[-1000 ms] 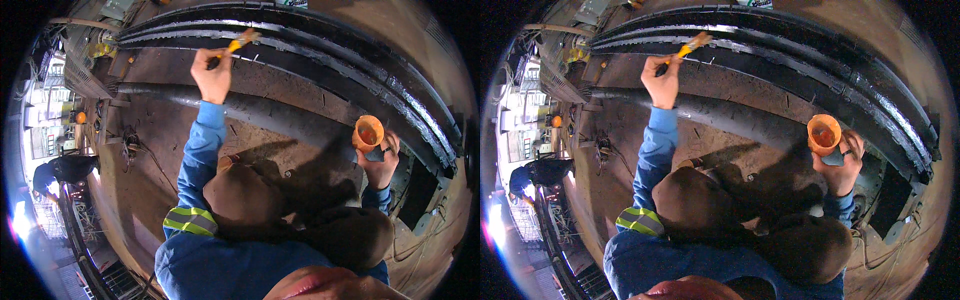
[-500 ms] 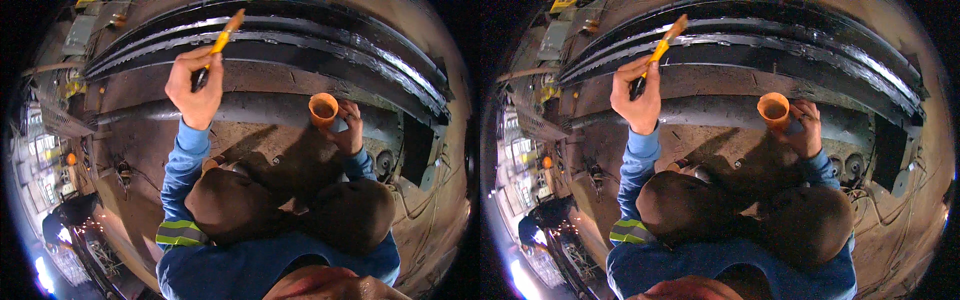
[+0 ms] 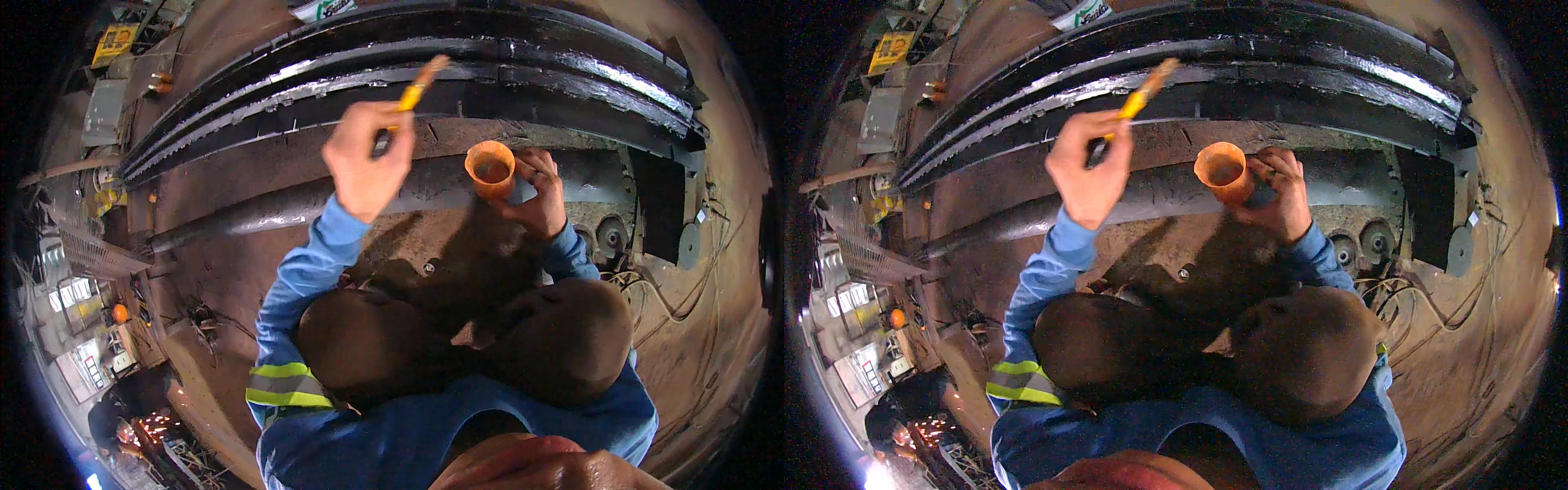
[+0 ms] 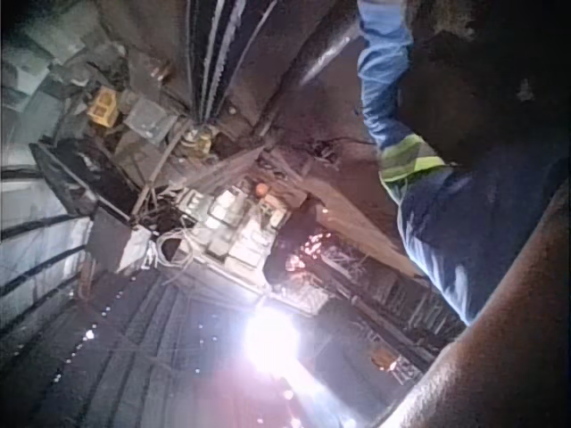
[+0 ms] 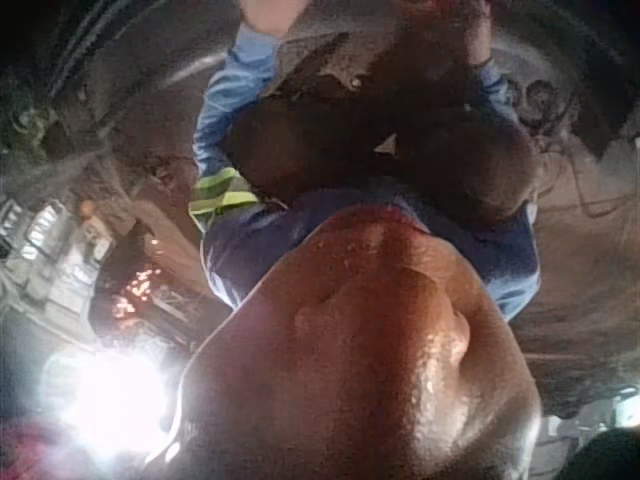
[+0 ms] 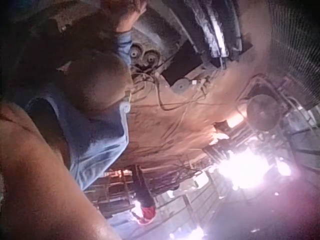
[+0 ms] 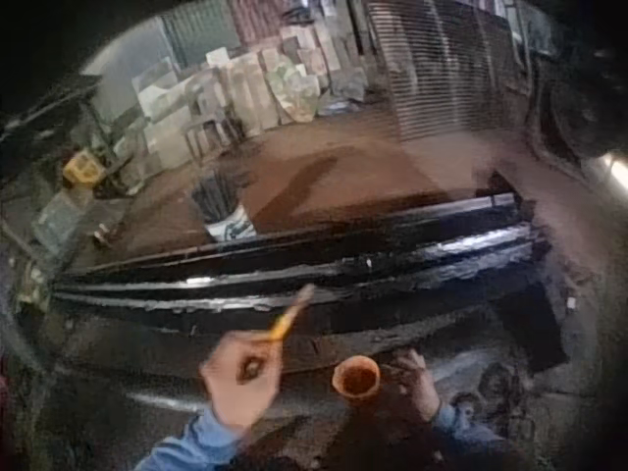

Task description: The person applies a liquid substance to a large curved metal structure using a paintbrush and a small cup. They periodically refill the cup from a bottle and continue painting the surface.

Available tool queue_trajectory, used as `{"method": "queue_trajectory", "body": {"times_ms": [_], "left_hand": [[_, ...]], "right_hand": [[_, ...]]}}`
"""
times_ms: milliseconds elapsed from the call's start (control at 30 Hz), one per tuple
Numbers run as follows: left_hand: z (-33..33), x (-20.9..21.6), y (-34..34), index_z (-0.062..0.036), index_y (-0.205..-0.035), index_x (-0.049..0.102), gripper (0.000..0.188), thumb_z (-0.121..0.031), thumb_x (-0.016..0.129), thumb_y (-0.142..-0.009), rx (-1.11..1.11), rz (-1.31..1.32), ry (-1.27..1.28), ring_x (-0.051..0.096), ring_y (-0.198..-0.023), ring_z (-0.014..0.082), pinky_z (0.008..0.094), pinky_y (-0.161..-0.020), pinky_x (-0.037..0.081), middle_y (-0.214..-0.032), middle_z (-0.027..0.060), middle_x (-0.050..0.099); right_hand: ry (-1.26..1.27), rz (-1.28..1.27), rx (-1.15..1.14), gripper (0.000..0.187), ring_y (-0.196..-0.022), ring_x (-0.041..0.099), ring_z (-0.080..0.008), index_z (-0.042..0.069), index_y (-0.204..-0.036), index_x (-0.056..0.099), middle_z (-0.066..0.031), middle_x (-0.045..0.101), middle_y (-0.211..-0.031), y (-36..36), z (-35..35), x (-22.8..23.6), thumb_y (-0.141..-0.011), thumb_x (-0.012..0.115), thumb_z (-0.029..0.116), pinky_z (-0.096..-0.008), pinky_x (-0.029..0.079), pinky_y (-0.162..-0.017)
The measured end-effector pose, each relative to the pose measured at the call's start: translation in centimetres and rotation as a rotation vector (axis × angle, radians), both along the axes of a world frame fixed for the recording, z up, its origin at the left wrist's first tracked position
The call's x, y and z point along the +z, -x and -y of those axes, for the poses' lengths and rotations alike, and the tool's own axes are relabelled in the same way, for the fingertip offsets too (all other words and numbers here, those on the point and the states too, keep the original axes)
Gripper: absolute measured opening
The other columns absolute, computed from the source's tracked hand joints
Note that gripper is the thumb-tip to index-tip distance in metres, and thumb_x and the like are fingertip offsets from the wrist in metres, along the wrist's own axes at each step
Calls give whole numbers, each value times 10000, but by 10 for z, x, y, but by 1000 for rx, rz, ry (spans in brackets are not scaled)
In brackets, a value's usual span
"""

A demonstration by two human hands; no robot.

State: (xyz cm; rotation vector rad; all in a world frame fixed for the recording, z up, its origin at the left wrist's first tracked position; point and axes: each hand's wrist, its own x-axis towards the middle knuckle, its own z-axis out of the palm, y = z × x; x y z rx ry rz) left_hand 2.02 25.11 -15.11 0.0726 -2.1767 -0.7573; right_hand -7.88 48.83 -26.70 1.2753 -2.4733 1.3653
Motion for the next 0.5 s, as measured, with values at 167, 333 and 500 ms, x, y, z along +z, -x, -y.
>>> {"method": "queue_trajectory", "body": {"times_ms": [167,333,500], "left_hand": [[-13,3,0,-14,-800,612,157,70,720,-723,-54,-78,4,676,-820,281,330,-720,535,-872,145,667],[-23,7,25,-13,-822,584,184,66,714,-719,-214,-86,256,651,-870,313,357,-713,541,-927,149,629],[-31,-3,13,-18,-784,579,173,47,728,-727,-264,7,163,666,-828,283,338,-712,539,-886,137,649]], "right_hand": [[24,0,11,613,-1097,537,-318,56,-1058,681,-119,632,-1094,-5,2,-3,-484,836,204,-428,426,-952],[8,0,-4,591,-1085,540,-313,54,-1013,688,-112,639,-1074,-6,1,1,-471,851,227,-425,418,-923],[-24,-4,-22,636,-1093,540,-320,51,-1056,688,-121,626,-1104,-6,0,-3,-464,854,214,-422,421,-952]]}}
